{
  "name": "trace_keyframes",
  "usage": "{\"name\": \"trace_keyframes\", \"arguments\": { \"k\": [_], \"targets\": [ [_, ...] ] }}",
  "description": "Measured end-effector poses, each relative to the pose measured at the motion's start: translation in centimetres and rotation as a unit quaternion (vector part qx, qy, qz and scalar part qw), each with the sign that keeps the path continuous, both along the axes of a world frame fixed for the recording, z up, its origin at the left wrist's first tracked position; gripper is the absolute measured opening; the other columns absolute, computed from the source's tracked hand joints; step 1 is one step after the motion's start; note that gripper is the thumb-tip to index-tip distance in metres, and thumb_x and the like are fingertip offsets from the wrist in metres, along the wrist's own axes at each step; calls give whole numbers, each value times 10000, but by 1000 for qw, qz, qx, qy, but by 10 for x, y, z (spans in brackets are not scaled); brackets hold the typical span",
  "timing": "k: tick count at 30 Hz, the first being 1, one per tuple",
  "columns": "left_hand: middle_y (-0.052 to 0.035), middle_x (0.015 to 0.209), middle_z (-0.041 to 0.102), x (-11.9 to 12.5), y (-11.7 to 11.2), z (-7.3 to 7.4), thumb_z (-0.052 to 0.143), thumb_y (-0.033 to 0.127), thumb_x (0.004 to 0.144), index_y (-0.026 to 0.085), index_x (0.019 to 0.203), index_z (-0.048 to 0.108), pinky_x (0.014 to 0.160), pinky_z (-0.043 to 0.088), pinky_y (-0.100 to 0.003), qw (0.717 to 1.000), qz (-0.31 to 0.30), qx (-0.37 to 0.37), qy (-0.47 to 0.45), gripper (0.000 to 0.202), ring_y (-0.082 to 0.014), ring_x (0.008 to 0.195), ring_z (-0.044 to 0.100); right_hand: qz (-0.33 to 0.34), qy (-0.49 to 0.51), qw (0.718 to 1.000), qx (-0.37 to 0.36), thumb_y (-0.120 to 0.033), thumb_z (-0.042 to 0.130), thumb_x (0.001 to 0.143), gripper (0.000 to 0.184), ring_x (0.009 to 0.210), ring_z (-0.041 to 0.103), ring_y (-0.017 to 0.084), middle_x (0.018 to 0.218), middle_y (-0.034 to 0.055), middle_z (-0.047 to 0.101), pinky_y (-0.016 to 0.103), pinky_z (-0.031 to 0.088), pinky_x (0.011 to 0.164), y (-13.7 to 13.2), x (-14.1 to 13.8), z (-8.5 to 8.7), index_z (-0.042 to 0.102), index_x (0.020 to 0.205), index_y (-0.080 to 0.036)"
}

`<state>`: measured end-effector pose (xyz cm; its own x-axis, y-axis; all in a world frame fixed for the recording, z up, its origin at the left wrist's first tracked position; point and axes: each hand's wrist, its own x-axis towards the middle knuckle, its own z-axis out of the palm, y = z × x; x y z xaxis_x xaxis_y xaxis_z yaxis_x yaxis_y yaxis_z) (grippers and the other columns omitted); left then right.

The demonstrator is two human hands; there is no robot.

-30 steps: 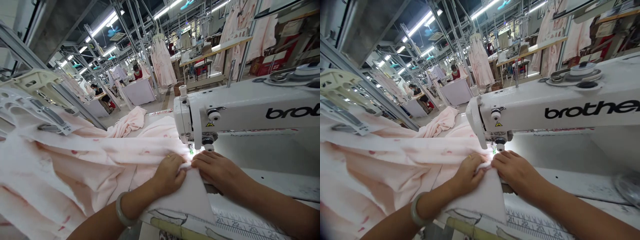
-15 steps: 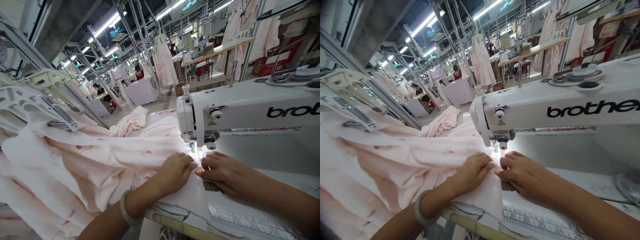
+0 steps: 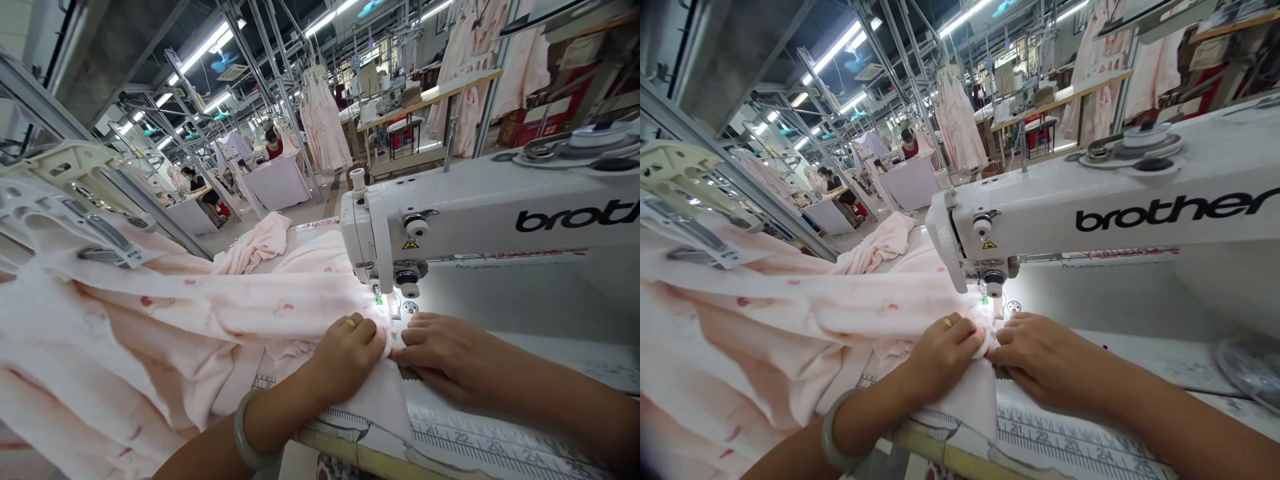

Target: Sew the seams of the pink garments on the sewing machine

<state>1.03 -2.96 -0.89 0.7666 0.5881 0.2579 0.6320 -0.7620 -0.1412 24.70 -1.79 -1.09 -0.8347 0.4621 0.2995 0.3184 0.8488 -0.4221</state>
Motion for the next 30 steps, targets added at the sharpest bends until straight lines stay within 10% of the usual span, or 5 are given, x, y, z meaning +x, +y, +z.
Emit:
{"name": "trace_keyframes", "arguments": {
  "k": [4,13,20,30],
  "targets": [
    [-78,985,718,-1,2,1,451,133,1074,144,1018,682,829,542,-353,997,-33,51,-42,238,-219,925,638,0,-2,1000,-3,-175,440,1083,294,757,530,192,789,8,610,360,335,744,-1,1,0,663,895,-213],
    [-79,1027,765,-4,11,-1,516,155,1051,169,1090,731,941,574,-374,995,-32,-76,-63,219,-208,991,697,-22,14,999,33,-208,432,1099,320,731,558,187,784,14,627,361,383,711,1,0,3,678,895,-208],
    [-99,1093,732,-5,6,4,420,166,1098,130,1149,697,936,560,-358,998,-43,-44,-33,284,-216,993,667,-93,59,981,163,-209,471,1079,322,1171,662,256,1331,106,705,446,511,1004,14,1,-18,599,1373,-181],
    [-93,1103,728,-4,33,-2,476,147,1080,115,1155,683,931,543,-350,997,-51,-63,3,222,-222,1012,672,-140,37,968,206,-371,412,1144,349,1033,717,249,1153,68,762,442,519,906,27,1,-30,632,1371,-222]
  ]
}}
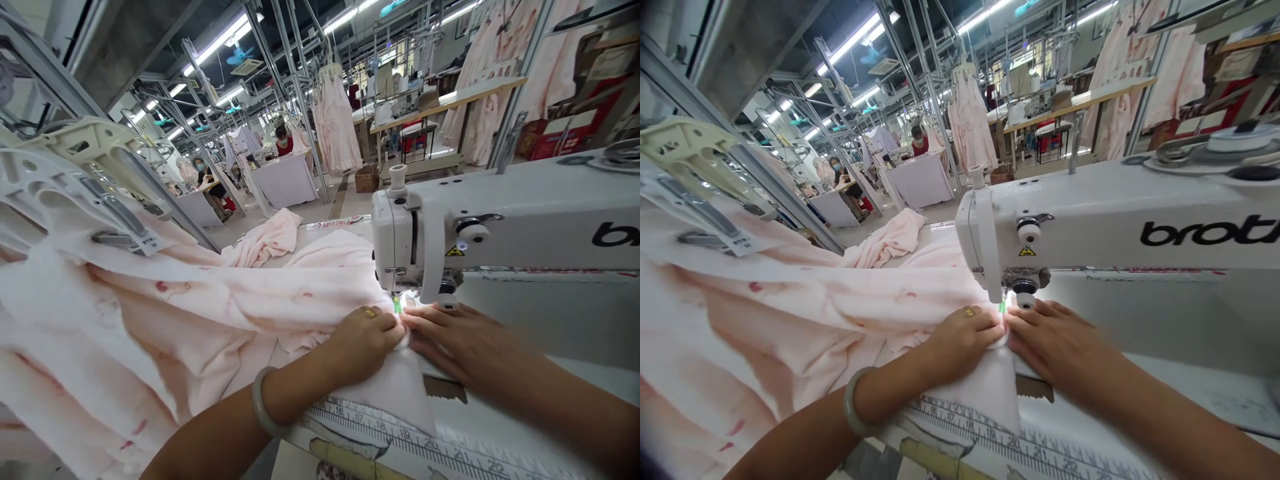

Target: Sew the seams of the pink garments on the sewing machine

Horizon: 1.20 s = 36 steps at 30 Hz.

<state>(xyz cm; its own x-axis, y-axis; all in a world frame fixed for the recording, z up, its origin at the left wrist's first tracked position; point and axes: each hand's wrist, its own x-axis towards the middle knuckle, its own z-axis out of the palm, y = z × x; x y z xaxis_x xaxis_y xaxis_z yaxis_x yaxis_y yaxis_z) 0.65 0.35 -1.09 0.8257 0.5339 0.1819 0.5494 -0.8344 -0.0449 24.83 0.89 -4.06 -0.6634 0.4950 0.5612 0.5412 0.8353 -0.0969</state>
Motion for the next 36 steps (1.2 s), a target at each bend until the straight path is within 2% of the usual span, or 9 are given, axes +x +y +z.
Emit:
{"name": "trace_keyframes", "arguments": {
  "k": [6,11,17,21,27,31,36],
  "targets": [
    [-95,1069,708,4,9,0,518,118,1055,115,1078,684,931,555,-355,1000,16,2,1,168,-219,1014,670,-5,4,1000,-19,-341,419,1148,334,1010,725,217,1186,27,763,427,492,930,0,4,-3,612,1411,-268],
    [-75,979,681,9,6,0,518,91,1034,123,1006,661,851,550,-341,998,41,42,22,149,-213,921,656,-39,-18,999,22,-404,384,1149,378,953,728,261,1094,30,789,461,491,895,2,3,-1,629,1407,-277],
    [-81,1076,698,7,-2,0,527,131,1047,106,1130,662,982,503,-379,994,31,102,16,160,-235,1035,650,-31,-15,999,11,-420,343,1163,391,992,711,241,1161,39,773,443,465,934,1,5,2,617,1398,-269],
    [-67,1052,715,5,-3,-5,512,145,1057,137,1141,664,980,497,-375,995,37,86,24,174,-220,1001,661,-20,-11,999,-24,-400,318,1171,384,1015,696,220,1197,28,751,443,434,983,-3,4,2,667,1278,-281],
    [-69,1038,716,8,7,-2,525,128,1037,142,1076,668,976,493,-375,996,50,74,17,149,-225,969,655,-43,4,998,-36,-400,397,1137,386,1042,674,265,1178,59,740,473,449,983,-3,2,2,614,1426,-267],
    [-73,1039,711,9,7,2,519,120,1035,138,1054,657,964,504,-383,994,48,85,42,141,-230,969,646,4,9,998,-69,-371,410,1143,319,1019,654,244,1145,50,723,448,430,980,-5,4,12,678,1275,-258],
    [-74,983,693,4,-7,12,534,108,1018,140,1008,645,917,500,-391,984,48,159,60,116,-243,952,636,85,-26,989,-118,-295,401,1140,321,845,561,221,887,30,650,421,388,891,-14,3,26,659,967,-214]
  ]
}}
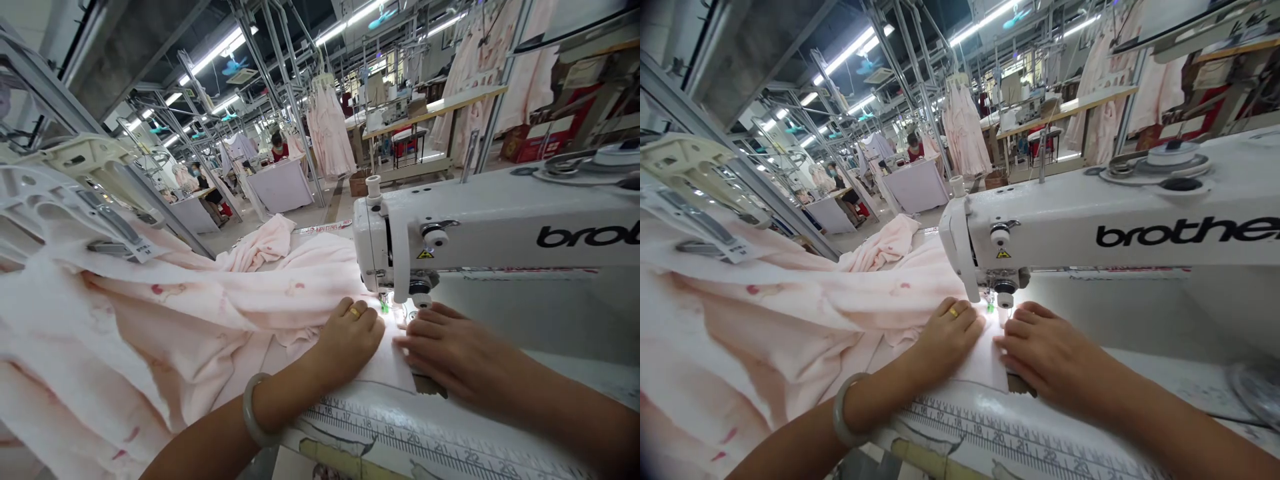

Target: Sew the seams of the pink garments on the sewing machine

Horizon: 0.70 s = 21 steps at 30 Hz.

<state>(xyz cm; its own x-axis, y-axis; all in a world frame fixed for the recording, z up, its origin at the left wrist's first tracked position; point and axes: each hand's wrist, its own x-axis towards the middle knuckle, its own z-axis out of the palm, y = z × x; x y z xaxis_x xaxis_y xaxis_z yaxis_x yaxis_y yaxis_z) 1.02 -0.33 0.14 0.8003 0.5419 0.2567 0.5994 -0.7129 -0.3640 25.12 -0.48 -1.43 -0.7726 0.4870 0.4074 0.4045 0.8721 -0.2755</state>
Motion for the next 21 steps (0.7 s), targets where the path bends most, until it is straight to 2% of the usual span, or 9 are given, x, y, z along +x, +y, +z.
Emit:
{"name": "trace_keyframes", "arguments": {
  "k": [4,6,9,13,18,21],
  "targets": [
    [-55,840,660,-6,-20,13,515,33,959,128,1008,643,790,487,-391,993,62,84,-63,166,-236,772,597,52,-27,998,-22,-271,394,1141,309,799,512,212,852,31,620,405,350,827,-8,-2,3,642,965,-209],
    [-36,771,631,-4,-30,17,505,-6,922,144,953,633,736,470,-374,988,76,93,-97,200,-222,699,565,59,-39,997,-31,-287,391,1144,324,782,506,212,824,33,606,399,336,788,-11,-3,2,636,947,-208],
    [-14,739,608,5,-42,16,546,20,912,174,907,614,691,457,-359,992,45,35,-111,168,-211,672,553,63,-37,996,-51,-284,383,1142,333,754,507,205,783,24,590,389,328,756,-15,-4,1,636,938,-210],
    [-25,818,633,15,-46,3,617,78,899,170,931,624,685,476,-370,996,23,-40,-74,99,-226,738,579,67,-33,993,-91,-272,393,1131,363,731,518,184,772,18,596,380,339,762,-17,-6,4,586,831,-205],
    [-63,969,672,11,-39,-10,595,106,933,136,1060,643,786,527,-377,994,11,-89,-60,138,-238,870,608,61,-49,992,-94,-259,417,1114,353,742,514,188,775,21,597,384,340,757,-18,-6,6,597,816,-201],
    [-64,926,658,9,-27,-13,573,119,960,154,988,642,749,519,-376,995,6,-96,-40,83,-238,850,608,48,-40,994,-95,-269,427,1121,327,784,530,199,808,19,610,392,357,789,-18,-6,3,658,897,-212]
  ]
}}
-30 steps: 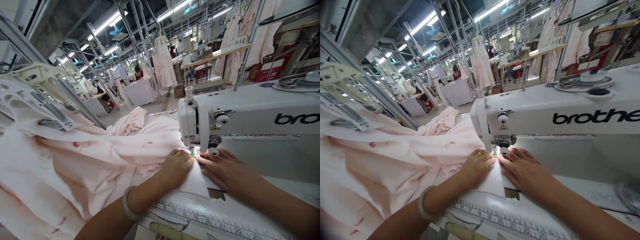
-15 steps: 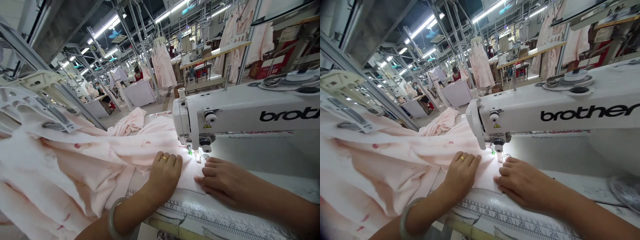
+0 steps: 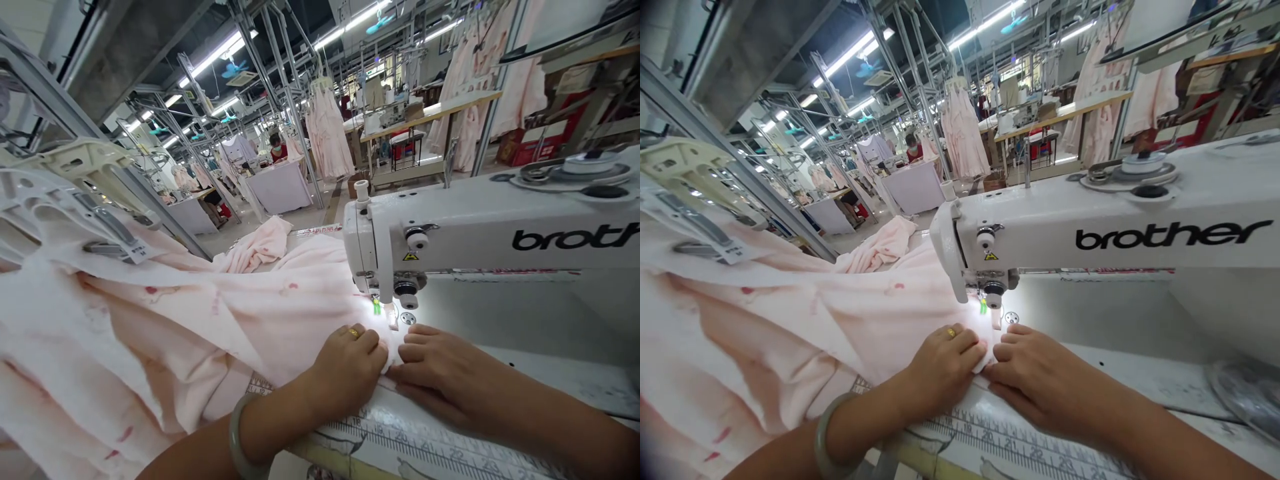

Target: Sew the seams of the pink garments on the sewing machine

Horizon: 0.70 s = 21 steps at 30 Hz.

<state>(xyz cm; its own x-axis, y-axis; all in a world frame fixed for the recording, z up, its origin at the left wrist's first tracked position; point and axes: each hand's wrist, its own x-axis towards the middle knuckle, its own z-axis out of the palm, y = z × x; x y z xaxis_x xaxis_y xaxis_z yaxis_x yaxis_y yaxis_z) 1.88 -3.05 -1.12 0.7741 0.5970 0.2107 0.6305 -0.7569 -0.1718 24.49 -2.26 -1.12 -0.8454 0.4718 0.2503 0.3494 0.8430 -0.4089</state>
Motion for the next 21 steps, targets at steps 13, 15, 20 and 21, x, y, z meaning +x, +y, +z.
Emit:
{"name": "trace_keyframes", "arguments": {
  "k": [13,15,20,21],
  "targets": [
    [-77,1107,706,-6,19,14,582,110,924,167,1123,623,963,518,-401,995,27,-71,-67,211,-254,1047,634,-34,9,999,-3,-314,518,1106,166,945,543,244,964,39,620,433,394,919,12,3,-3,656,1068,-230],
    [-73,1082,703,-9,15,14,602,122,887,163,1127,618,948,508,-396,992,29,-70,-99,245,-256,1023,628,-26,15,1000,-1,-312,510,1111,172,939,539,241,964,36,624,430,390,910,13,4,-3,658,1074,-233],
    [-33,916,688,-13,15,9,590,158,934,192,925,628,831,471,-365,992,2,-35,-121,51,-211,859,614,-4,16,1000,-11,-309,469,1127,226,902,523,232,927,35,622,415,388,866,12,5,0,679,1081,-239],
    [-26,900,687,-13,15,8,571,157,958,194,905,632,825,464,-359,992,-9,-31,-119,89,-198,837,610,-3,14,1000,-16,-312,468,1127,241,897,523,230,915,35,619,414,390,864,11,5,1,684,1054,-234]
  ]
}}
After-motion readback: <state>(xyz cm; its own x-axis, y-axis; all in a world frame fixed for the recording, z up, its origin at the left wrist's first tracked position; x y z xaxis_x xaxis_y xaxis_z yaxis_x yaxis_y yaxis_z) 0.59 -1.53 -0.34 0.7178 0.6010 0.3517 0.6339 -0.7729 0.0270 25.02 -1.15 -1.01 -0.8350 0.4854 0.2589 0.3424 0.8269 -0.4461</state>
